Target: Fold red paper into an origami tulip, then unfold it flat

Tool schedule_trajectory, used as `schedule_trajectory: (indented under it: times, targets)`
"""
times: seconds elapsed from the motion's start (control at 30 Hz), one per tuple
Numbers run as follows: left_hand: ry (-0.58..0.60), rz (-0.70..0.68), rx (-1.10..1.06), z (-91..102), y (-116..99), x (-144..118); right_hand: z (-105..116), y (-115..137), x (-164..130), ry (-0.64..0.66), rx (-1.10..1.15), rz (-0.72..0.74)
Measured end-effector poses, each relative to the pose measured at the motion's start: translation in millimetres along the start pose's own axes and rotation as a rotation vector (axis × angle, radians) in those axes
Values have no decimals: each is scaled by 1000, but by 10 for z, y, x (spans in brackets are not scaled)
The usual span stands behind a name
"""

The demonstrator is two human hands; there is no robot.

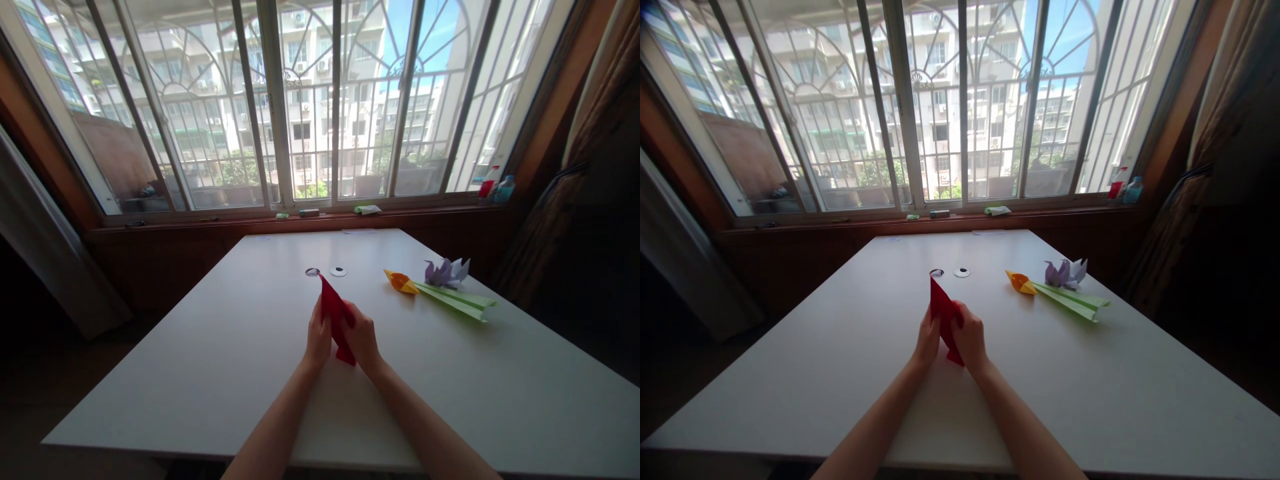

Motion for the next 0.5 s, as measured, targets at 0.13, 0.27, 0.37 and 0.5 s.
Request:
schedule_trajectory:
  times: [0.13, 0.27, 0.37, 0.5]
  targets:
    - [-4, -2, -1, 0, -29, 2, 6, 21, 5, 0, 11, 0]
    - [-16, 43, -16, 2, -13, 4, 1, 34, 1, 10, 37, 12]
    - [-20, 50, -36, 2, 9, 6, 5, 23, 1, 10, 52, 11]
    - [-29, 66, -81, 13, 34, 19, 18, 7, 16, 5, 70, -6]
Point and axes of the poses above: each hand's wrist, its own x-axis towards the middle knuckle, its own z-axis out of the back of the hand, y = z × x, the point moved 6 cm from there along x, towards the middle knuckle, and after that the axes turned 6 degrees about -y, right-handed, at the moved point
